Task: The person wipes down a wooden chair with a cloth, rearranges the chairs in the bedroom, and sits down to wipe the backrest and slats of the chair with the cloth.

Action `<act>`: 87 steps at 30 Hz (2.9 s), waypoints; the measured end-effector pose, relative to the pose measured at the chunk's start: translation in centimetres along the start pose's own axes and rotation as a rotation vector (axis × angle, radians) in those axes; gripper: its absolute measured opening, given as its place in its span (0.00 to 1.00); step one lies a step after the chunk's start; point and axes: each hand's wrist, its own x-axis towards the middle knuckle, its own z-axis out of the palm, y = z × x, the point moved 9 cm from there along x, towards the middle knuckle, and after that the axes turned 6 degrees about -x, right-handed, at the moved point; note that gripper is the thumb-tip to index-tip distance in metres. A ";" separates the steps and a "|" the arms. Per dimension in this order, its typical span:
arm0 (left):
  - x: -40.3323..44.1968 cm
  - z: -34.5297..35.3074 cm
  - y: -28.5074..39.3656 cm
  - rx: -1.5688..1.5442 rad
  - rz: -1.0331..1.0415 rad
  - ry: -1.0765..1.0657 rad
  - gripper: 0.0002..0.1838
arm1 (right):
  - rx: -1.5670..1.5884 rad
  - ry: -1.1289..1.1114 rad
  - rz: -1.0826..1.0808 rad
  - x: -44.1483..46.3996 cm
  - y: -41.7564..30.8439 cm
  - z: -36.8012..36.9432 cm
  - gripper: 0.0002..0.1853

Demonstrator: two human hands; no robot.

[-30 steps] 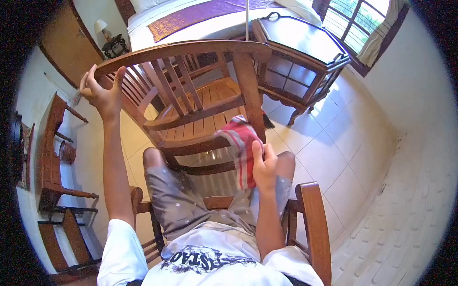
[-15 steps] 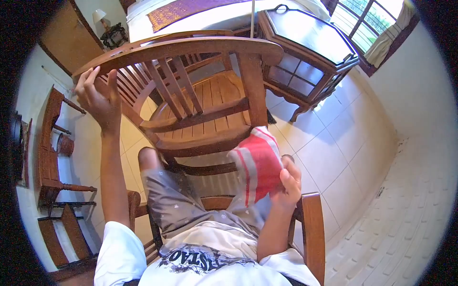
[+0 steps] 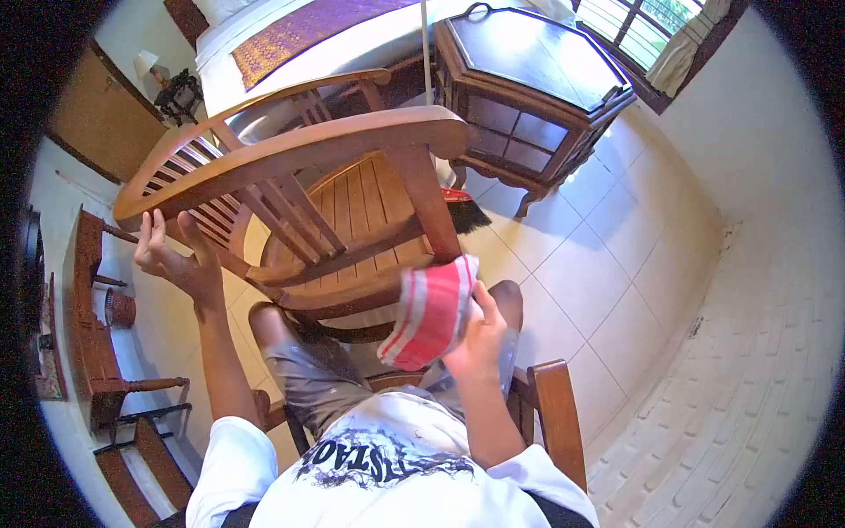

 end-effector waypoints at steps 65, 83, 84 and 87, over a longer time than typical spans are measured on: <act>-10.1 -1.5 12.7 -1.485 -0.948 -1.199 0.09 | -0.881 -0.167 -0.202 -2.7 3.1 7.4 0.14; -12.7 -0.9 13.1 -1.384 -1.251 -1.174 0.16 | -1.462 -0.029 -0.537 -1.9 4.0 5.2 0.25; -12.2 -0.9 13.4 -1.341 -1.112 -1.146 0.16 | -1.586 -0.012 -0.712 -2.5 3.9 5.8 0.25; -10.3 -1.5 15.2 -1.309 -0.814 -1.060 0.18 | -1.447 -0.072 -0.755 -3.2 4.7 6.4 0.27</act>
